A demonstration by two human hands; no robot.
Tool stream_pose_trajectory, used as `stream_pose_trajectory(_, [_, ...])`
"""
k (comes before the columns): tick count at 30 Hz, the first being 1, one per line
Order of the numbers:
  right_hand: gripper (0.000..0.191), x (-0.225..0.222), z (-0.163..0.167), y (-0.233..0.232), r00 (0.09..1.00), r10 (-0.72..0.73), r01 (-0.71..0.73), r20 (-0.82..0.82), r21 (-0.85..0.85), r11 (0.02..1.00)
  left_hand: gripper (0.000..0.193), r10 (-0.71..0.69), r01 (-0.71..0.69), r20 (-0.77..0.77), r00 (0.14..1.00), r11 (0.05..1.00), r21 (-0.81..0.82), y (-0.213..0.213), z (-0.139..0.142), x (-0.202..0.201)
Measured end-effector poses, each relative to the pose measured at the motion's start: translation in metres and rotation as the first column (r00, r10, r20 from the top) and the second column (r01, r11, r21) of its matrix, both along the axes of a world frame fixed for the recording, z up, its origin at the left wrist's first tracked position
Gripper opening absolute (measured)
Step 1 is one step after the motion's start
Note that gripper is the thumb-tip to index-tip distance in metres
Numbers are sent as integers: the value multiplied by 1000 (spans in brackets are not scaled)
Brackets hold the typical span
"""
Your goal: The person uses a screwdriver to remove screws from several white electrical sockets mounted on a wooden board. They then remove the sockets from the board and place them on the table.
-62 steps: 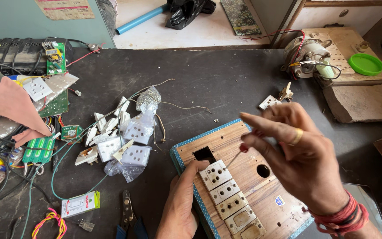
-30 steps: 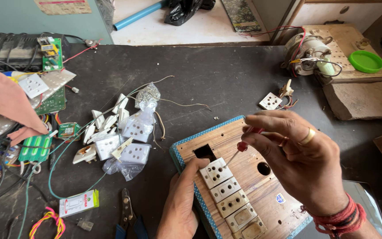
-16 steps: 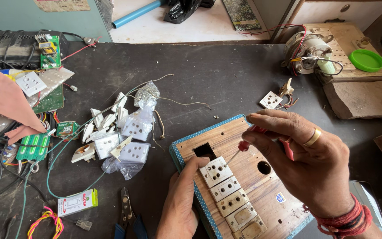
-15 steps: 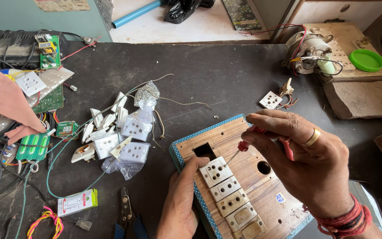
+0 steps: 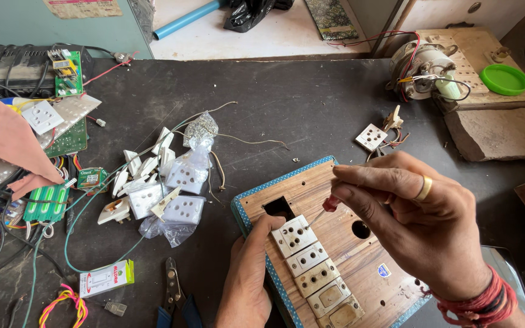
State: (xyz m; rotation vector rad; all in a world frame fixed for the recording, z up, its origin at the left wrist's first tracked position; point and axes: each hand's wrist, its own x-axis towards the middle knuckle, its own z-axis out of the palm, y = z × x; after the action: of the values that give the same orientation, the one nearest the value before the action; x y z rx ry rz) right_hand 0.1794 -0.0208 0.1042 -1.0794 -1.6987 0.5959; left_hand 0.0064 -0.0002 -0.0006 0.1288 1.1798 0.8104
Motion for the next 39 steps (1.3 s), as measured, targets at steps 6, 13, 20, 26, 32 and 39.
stream_pose_trajectory(6, [27, 3, 0, 2, 997, 25, -32, -70, -113, 993, 38, -11, 10, 17, 1000, 999, 32, -1, 0, 0])
stream_pose_trajectory(13, [23, -6, -9, -1, 998, -62, 62, -12, 113, 992, 57, 55, -54, -61, 997, 998, 9, -1, -1, 2])
stream_pose_trajectory(20, [28, 6, -7, 2, 989, 37, -50, -140, -88, 995, 39, 29, -29, 7, 1000, 998, 63, -2, -3, 0])
stream_pose_trajectory(26, [26, 4, -10, 3, 998, -45, 46, -46, 35, 998, 43, 42, -42, -1, 999, 998, 51, -2, -5, 0])
stream_pose_trajectory(32, [27, 6, -11, 1, 997, -47, 48, -66, 10, 999, 57, 16, -15, -48, 999, 1000, 21, -2, -6, 0])
stream_pose_trajectory(39, [29, 2, -11, 0, 988, 77, -82, -133, -34, 996, 63, -15, 16, -6, 1000, 995, 97, -4, -9, 0])
